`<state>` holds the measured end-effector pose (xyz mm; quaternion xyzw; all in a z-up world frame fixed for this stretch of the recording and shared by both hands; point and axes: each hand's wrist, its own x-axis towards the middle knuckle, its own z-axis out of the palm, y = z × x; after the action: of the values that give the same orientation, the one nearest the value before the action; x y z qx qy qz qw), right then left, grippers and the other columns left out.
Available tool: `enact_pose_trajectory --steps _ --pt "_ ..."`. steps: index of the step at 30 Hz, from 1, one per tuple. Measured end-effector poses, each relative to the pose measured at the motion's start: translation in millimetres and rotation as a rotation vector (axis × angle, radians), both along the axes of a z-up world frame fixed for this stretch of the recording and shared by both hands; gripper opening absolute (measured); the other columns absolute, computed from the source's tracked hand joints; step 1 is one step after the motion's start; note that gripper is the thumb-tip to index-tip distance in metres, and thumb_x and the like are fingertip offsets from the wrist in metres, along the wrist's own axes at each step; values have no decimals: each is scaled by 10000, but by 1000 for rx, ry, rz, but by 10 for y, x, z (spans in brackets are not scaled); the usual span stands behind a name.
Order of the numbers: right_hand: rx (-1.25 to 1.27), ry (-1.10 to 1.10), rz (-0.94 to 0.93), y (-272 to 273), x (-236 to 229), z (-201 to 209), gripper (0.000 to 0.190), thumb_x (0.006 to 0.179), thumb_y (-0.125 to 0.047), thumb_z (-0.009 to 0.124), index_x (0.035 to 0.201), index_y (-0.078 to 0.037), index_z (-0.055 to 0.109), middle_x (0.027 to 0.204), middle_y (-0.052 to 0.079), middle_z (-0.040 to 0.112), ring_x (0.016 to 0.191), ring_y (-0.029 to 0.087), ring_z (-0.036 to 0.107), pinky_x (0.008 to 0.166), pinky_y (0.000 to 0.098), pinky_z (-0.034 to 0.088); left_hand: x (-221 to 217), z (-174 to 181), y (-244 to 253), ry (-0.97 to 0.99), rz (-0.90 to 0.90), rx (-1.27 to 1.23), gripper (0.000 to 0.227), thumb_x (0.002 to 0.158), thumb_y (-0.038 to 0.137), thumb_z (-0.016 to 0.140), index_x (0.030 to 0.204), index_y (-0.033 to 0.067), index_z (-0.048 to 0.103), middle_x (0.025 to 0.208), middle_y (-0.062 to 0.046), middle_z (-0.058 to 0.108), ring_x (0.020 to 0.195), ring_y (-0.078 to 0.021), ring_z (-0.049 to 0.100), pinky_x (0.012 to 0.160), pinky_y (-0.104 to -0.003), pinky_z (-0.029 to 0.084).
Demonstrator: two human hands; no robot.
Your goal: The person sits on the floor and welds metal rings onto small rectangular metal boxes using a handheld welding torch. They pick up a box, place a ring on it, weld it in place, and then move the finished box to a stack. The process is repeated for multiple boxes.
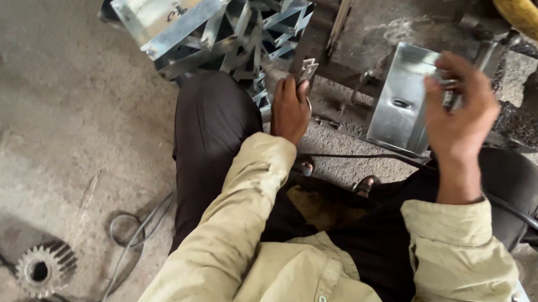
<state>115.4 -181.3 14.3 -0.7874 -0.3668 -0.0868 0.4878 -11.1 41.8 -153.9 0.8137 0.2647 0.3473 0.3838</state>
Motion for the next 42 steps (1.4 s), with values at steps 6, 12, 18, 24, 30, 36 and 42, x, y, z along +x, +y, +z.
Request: enact_pose_trajectory --steps 6,12,18,24,30,36,42 --pt "-8 -23 -4 53 76 -71 273 1069 42 726 1338 37 674 1200 157 742 1065 215 736 894 321 606 -51 -299 74 60 70 -99 248 1102 196 481 1183 -29 543 1098 -261 577 921 -467 598 770 -525 475" --pt "-41 -50 -7 92 100 -175 248 1072 47 721 1318 27 691 1198 146 742 1082 217 746 897 323 617 -19 -338 75 44 101 -60 257 1080 179 519 1230 -29 545 1140 -265 583 977 -492 603 790 -532 494" --pt "-227 -314 38 468 -118 -89 205 1025 37 797 1208 -35 741 1215 111 760 1083 246 734 952 358 603 -56 -357 162 25 37 -92 239 1059 150 531 1233 -13 555 1180 -236 609 980 -485 659 781 -516 540" --pt "-594 -428 459 1498 -453 103 550 804 -76 835 1337 -53 702 1377 161 657 1203 322 624 1012 408 545 -55 -446 209 106 44 -29 277 1046 125 559 1279 -24 554 1231 -229 598 947 -417 702 760 -451 597" --pt "-935 -686 704 2073 43 -239 303 865 -97 740 1168 -101 725 1115 39 700 1105 236 663 899 367 572 -52 -467 211 74 95 68 301 1006 152 610 1266 2 578 1244 -204 604 957 -410 705 735 -452 602" --pt "-765 -878 846 2035 184 -599 283 899 -77 656 1175 -46 713 1135 61 701 1050 230 688 887 327 596 -22 -535 221 76 78 41 308 1016 155 656 1271 2 579 1236 -186 611 969 -369 719 700 -404 605" --pt "-821 -850 811 1985 217 -545 294 899 -76 693 1189 -39 727 1147 76 717 974 225 725 725 326 592 -76 -458 223 76 126 116 320 974 120 671 1270 30 591 1195 -155 608 990 -343 704 698 -397 596"
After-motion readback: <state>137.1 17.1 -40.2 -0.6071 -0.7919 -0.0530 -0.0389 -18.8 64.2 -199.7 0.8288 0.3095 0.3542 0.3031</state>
